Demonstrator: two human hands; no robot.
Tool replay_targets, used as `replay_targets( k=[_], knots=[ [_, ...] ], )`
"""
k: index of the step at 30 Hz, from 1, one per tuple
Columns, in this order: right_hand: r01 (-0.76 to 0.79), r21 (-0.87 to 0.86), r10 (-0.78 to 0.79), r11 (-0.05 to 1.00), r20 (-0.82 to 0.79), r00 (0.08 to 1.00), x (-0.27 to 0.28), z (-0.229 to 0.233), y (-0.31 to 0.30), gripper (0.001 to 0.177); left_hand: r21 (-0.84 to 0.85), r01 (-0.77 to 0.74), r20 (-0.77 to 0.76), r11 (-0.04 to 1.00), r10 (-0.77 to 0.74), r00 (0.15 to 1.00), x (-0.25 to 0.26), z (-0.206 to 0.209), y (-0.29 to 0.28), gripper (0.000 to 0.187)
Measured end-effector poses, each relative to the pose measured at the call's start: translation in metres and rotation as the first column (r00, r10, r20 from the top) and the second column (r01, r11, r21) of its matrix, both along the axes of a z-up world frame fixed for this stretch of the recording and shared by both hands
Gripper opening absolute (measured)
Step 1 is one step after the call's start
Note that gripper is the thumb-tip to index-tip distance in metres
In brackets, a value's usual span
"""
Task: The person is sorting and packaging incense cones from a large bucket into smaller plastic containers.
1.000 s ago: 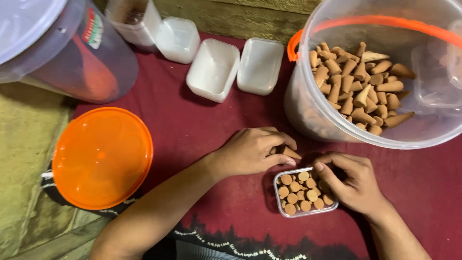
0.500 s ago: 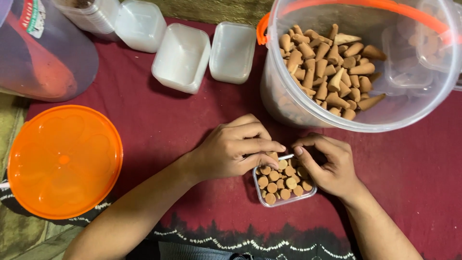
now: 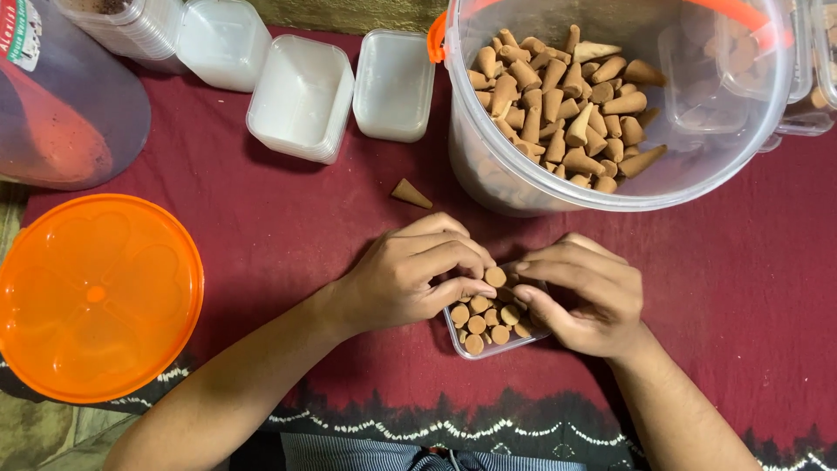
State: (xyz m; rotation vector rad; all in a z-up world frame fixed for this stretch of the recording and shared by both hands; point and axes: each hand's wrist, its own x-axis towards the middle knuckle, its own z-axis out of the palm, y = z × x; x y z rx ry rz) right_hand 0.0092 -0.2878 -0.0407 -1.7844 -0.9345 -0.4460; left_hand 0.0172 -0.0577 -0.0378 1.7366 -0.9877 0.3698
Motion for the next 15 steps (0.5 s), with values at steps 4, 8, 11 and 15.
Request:
replay_targets(
  k=[4,8,11,15],
  knots=[
    [-0.03,-0.024,0.03,0.999,0.007,1.0,-0.001,0.005,0.004,0.007,0.023,0.034,-0.015,0.999,-0.034,0.999,0.0,-0.003,0.001,0.009],
    [-0.02,-0.048,0.022,0.999,0.033,0.999,-0.002,0.007,0.006,0.009,0.053,0.031,-0.022,0.998,-0.03,0.999,0.001,-0.003,0.002,0.009],
    [-0.007,-0.056,0.009,0.998,0.037,0.999,-0.004,0.01,0.01,0.01,0.078,0.046,-0.034,0.996,-0.043,0.998,0.001,-0.002,0.004,0.009],
    [0.005,-0.053,-0.003,0.999,0.041,0.999,-0.008,0.017,0.011,0.006,0.124,0.089,-0.099,0.988,-0.077,0.992,0.001,0.003,0.008,0.011]
  ],
)
